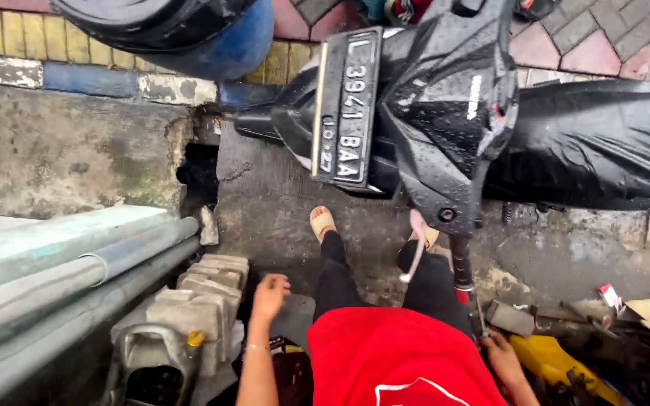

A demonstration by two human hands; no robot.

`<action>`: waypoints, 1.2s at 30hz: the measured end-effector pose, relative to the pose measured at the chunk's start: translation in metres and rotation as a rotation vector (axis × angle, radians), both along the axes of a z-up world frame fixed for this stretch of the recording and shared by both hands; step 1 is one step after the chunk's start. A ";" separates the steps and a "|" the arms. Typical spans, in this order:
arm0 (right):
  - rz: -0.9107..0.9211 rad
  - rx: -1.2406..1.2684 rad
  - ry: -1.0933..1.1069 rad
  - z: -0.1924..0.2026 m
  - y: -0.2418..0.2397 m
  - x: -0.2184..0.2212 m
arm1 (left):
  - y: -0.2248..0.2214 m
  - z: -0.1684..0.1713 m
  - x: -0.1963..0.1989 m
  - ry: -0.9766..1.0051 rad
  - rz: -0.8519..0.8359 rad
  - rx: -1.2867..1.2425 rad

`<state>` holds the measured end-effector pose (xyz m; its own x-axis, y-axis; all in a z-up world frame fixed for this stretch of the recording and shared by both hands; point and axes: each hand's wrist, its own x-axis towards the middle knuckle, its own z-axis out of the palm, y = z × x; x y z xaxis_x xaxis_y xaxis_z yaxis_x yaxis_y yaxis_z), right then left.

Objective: Using a screwdriver to disassemble and work on the front assembly and fairing of a motorcycle.

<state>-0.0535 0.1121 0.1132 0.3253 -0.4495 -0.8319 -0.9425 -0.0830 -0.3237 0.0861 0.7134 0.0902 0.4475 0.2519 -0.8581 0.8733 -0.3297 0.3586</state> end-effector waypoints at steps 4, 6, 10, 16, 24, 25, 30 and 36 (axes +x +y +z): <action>-0.006 -0.143 0.093 0.016 0.044 0.017 | 0.095 -0.002 0.053 -0.067 0.229 0.039; 0.022 -0.196 0.023 0.052 0.068 0.059 | 0.130 -0.018 0.067 -0.148 0.277 0.029; -0.224 -0.059 -0.371 0.135 0.104 0.126 | 0.123 0.033 0.096 -0.116 0.265 0.061; -0.193 -0.136 -0.543 0.227 0.147 0.196 | 0.039 -0.038 0.061 -0.091 -0.078 -0.091; 0.094 -0.104 -0.319 0.190 0.147 0.222 | -0.091 0.133 0.150 -0.159 -0.573 -0.209; 0.152 -0.084 -0.236 0.187 0.147 0.224 | -0.104 0.161 0.162 -0.183 -0.594 -0.252; 0.239 -0.034 -0.162 0.203 0.144 0.243 | -0.147 0.201 0.180 -0.235 -0.826 -0.376; 0.404 -0.024 -0.075 0.203 0.147 0.245 | -0.209 0.149 0.169 -0.263 -0.765 -0.502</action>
<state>0.1918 0.2592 0.3166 0.5390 -0.2926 -0.7898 -0.8065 -0.4498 -0.3838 0.2547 0.5044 0.2395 0.5324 -0.5604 -0.6345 0.3552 -0.5324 0.7683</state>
